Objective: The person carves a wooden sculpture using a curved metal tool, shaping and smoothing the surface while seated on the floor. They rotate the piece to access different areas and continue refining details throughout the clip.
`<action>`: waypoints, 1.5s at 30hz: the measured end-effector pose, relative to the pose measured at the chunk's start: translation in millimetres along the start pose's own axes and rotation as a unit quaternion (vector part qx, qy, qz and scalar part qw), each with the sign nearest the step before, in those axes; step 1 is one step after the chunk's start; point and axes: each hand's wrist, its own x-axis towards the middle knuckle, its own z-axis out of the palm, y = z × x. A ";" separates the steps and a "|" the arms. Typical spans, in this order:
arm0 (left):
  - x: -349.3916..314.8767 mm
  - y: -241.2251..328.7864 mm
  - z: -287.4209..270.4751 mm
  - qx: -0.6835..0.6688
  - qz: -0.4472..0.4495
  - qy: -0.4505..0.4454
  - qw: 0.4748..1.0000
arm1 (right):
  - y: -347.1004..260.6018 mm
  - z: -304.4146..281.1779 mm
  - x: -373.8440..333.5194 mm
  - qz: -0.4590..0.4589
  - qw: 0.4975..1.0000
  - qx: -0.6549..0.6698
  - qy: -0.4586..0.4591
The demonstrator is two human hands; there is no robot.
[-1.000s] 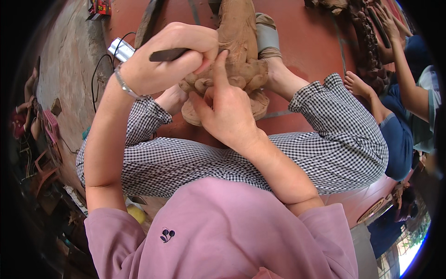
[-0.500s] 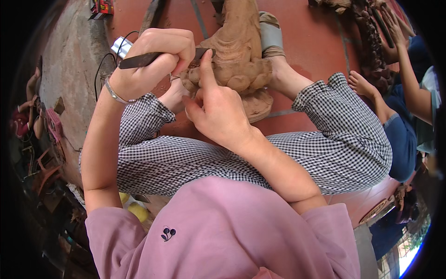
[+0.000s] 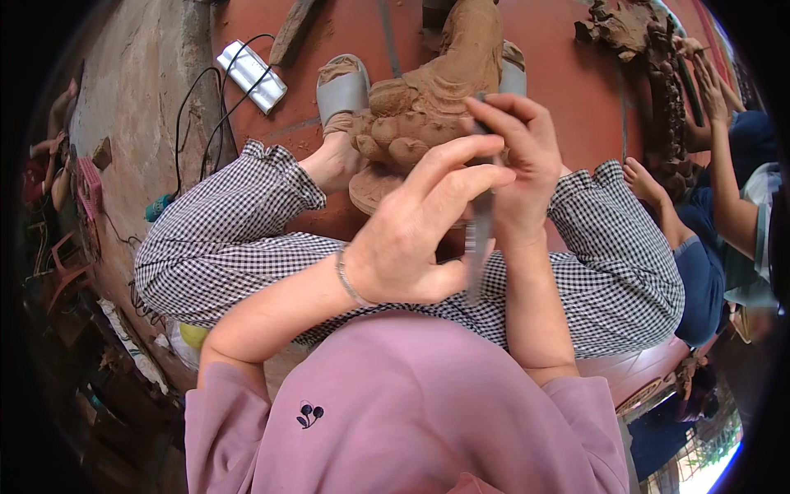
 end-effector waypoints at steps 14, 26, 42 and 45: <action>-39.6 -66.7 29.8 0.277 0.038 0.092 0.956 | 8.4 5.0 123.5 -0.108 0.849 -0.193 -0.480; -38.2 -65.9 28.5 0.256 0.052 0.104 0.960 | -27.0 58.5 180.6 -0.032 0.675 -0.273 -0.685; -38.1 -65.5 29.9 0.266 0.054 0.102 0.957 | -41.2 60.7 169.5 -0.124 0.621 -0.383 -0.672; -37.3 -67.7 30.3 0.261 0.065 0.090 0.959 | -46.6 66.9 177.1 -0.069 0.621 -0.400 -0.671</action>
